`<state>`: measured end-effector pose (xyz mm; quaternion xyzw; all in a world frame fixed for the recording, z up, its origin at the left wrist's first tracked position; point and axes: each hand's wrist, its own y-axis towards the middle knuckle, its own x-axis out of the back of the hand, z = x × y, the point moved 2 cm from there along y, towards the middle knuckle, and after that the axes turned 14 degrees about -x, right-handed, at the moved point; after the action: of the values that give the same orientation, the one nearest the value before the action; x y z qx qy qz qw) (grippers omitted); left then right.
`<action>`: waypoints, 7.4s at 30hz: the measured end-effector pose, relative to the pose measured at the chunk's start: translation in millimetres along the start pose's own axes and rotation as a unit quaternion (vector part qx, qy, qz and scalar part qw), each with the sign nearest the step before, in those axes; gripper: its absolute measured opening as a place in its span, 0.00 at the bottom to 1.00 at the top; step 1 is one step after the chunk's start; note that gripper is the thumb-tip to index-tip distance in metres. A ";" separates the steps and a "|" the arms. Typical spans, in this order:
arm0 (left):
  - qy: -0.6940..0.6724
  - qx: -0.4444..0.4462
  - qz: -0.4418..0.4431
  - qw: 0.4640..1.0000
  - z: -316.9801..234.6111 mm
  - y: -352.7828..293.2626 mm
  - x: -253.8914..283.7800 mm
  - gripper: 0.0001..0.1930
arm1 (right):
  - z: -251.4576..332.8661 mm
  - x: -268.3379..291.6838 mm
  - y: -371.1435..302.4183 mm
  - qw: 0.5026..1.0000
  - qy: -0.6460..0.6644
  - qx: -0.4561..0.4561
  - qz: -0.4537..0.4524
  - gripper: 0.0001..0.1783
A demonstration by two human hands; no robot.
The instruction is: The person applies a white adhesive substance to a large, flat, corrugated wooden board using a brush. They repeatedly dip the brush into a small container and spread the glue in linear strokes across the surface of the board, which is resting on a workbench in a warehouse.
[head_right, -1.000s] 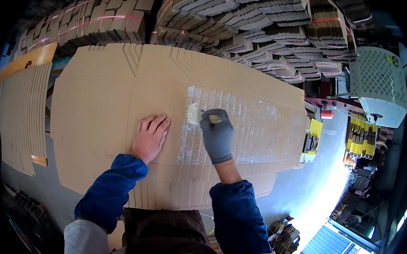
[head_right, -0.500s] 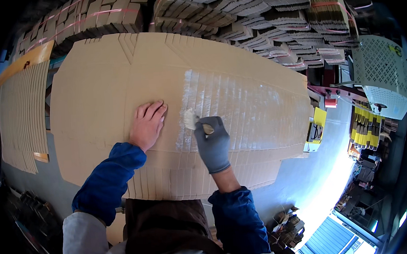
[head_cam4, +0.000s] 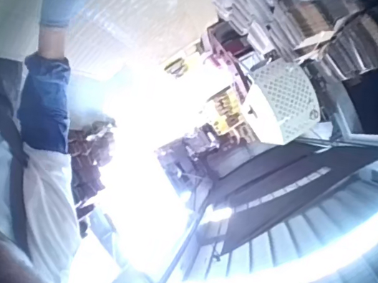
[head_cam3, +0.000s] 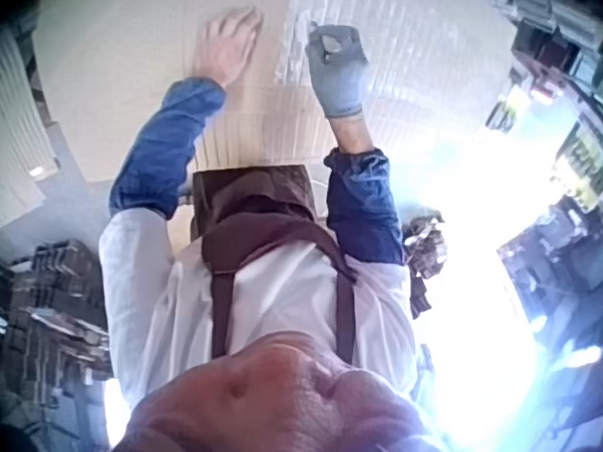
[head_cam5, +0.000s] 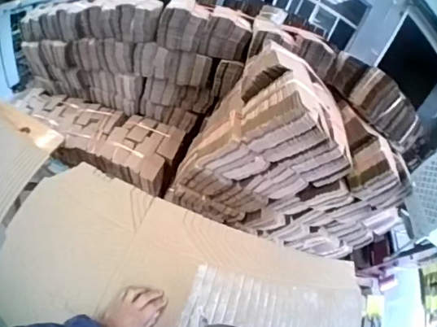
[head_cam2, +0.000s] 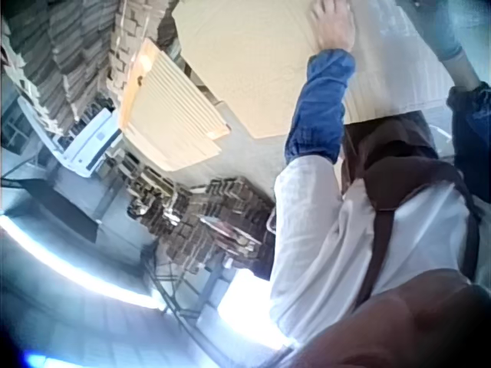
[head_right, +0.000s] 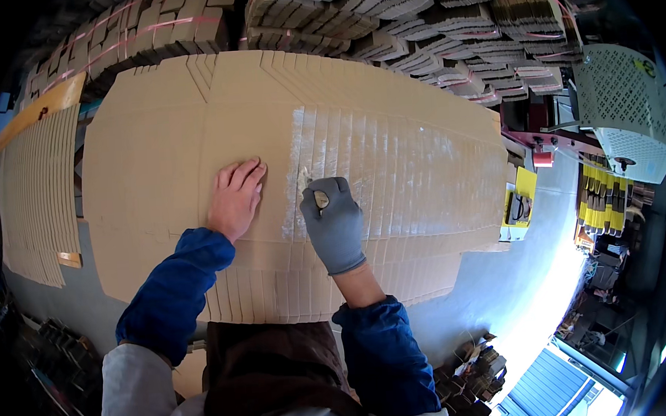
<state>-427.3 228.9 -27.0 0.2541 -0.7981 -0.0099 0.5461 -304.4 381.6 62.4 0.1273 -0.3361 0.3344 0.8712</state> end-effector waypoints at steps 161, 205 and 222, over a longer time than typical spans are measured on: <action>-0.016 0.015 0.046 0.999 -0.9 -1.1 -9.1 0.22 | -154.9 135.4 127.5 0.996 -0.051 0.020 -0.074 0.11; 0.042 0.048 0.068 0.996 -4.3 -3.7 -10.5 0.21 | -216.5 205.6 129.2 0.989 -0.064 0.119 -0.065 0.11; 0.030 0.032 0.057 0.997 -3.3 -3.2 -7.7 0.22 | -176.9 172.3 99.1 0.991 -0.131 0.019 0.018 0.10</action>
<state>-421.1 230.2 -33.3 0.2260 -0.7942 0.0547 0.5613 -187.2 620.0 46.5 0.1807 -0.4430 0.3370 0.8109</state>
